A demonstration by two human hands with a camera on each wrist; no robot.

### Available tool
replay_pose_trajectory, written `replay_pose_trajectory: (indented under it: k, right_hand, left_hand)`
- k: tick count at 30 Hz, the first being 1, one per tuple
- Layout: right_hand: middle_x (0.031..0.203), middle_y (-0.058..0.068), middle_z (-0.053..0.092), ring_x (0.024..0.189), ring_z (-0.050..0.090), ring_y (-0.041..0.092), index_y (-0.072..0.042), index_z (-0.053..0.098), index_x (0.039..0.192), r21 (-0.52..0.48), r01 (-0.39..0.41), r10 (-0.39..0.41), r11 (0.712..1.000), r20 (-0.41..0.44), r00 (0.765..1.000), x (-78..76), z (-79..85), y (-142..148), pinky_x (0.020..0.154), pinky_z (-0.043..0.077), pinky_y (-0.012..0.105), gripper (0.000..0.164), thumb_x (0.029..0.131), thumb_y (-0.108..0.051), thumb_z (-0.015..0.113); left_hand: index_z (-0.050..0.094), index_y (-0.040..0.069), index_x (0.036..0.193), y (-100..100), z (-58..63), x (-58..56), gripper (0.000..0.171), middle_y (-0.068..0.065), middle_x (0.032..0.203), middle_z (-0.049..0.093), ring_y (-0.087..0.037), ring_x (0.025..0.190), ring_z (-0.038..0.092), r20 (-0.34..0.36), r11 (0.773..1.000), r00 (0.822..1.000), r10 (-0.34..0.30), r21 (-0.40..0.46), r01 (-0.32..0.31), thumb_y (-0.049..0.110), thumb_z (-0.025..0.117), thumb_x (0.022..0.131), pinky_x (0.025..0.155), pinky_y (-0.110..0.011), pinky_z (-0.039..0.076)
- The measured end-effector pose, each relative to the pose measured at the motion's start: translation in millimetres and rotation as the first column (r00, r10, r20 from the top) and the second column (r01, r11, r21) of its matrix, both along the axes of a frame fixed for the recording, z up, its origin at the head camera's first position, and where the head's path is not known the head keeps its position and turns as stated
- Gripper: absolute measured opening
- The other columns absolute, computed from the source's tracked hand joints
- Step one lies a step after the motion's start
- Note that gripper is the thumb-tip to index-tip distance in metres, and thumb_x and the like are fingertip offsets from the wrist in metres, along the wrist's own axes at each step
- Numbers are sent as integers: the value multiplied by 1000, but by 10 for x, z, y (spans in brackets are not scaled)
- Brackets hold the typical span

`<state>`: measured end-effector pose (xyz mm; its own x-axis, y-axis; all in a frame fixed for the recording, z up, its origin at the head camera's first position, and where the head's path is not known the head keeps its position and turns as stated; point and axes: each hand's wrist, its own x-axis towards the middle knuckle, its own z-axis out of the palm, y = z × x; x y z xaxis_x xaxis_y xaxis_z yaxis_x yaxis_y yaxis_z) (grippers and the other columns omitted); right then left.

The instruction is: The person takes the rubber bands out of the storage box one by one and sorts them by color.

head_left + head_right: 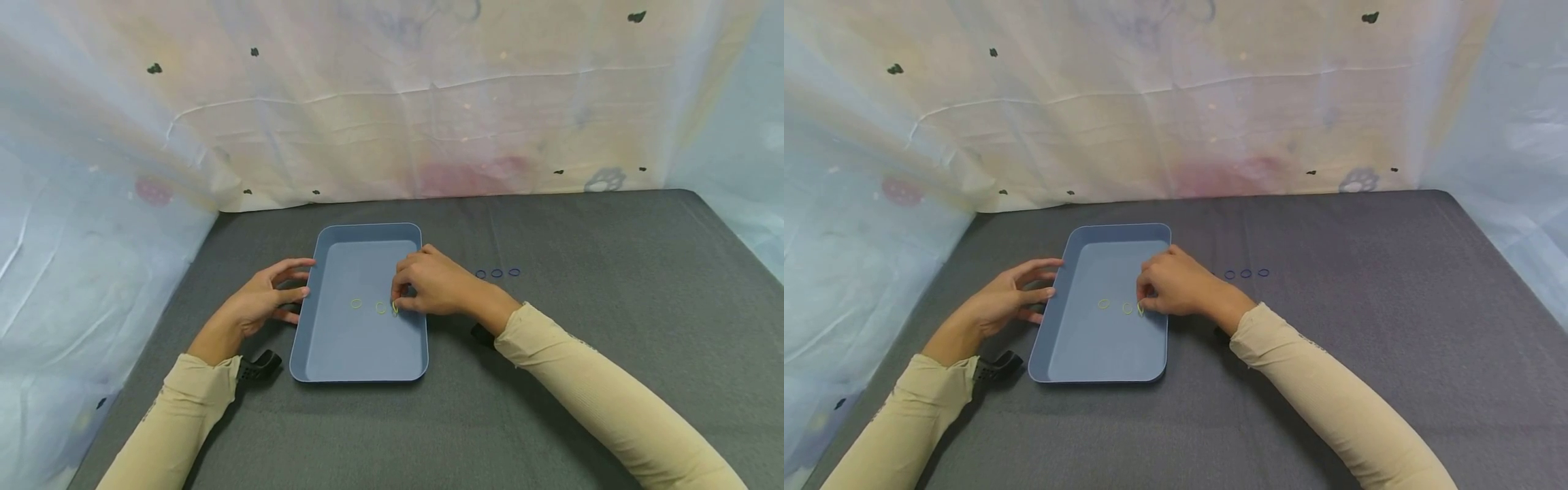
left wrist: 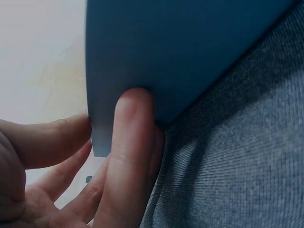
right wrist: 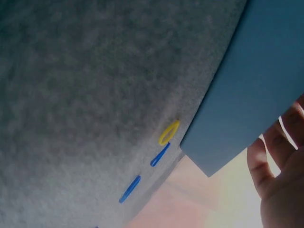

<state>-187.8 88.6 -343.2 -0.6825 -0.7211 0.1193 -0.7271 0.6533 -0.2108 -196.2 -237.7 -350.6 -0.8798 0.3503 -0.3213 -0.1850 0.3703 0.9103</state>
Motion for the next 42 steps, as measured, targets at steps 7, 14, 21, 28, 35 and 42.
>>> replay_pose_trajectory:
  k: [7,14,21,28,35,42]
  right_hand:
    - [85,-13,65,88,60,7,-29,74,83,-53,-32,32,998,-4,999,3,41,63,96,40,42,6,89,-29,76]
    - [85,-14,66,87,63,4,-29,74,83,-126,-39,40,991,-1,999,3,78,134,94,41,38,5,88,-27,76]
    - [87,-9,67,86,62,4,-26,73,82,-144,-35,33,989,-21,999,15,78,189,92,43,38,6,87,-27,75]
    - [88,-9,67,86,63,3,-25,72,82,-167,-13,12,986,-7,1000,22,81,240,92,42,38,7,88,-25,74]
    - [87,-10,67,87,64,3,-24,72,83,-185,2,-5,983,-15,1000,32,100,309,90,43,39,7,87,-28,76]
    - [87,-11,66,86,65,6,-24,73,84,-195,36,-37,980,-1,999,46,107,422,89,43,38,6,87,-28,77]
  left_hand:
    - [35,18,155,-1,6,2,62,-19,157,31,-37,118,55,-2,1000,1000,-5,7,5,16,63,99,77,-44,62]
    - [34,18,155,-5,9,-8,62,-19,157,30,-38,118,55,-2,1000,1000,-8,9,8,16,62,99,77,-45,62]
    - [34,18,155,-10,8,-2,63,-19,158,28,-42,124,51,-3,1000,1000,-6,5,6,18,63,99,78,-45,62]
    - [35,18,155,-9,16,7,62,-19,160,27,-46,132,45,3,1000,1000,-1,8,1,16,63,99,78,-43,62]
    - [34,19,155,-14,10,9,63,-19,161,24,-48,135,41,11,1000,1000,-2,8,2,17,63,99,77,-41,62]
    - [34,19,155,-11,-5,7,63,-18,160,26,-46,133,43,8,1000,1000,-3,1,3,18,63,99,77,-41,62]
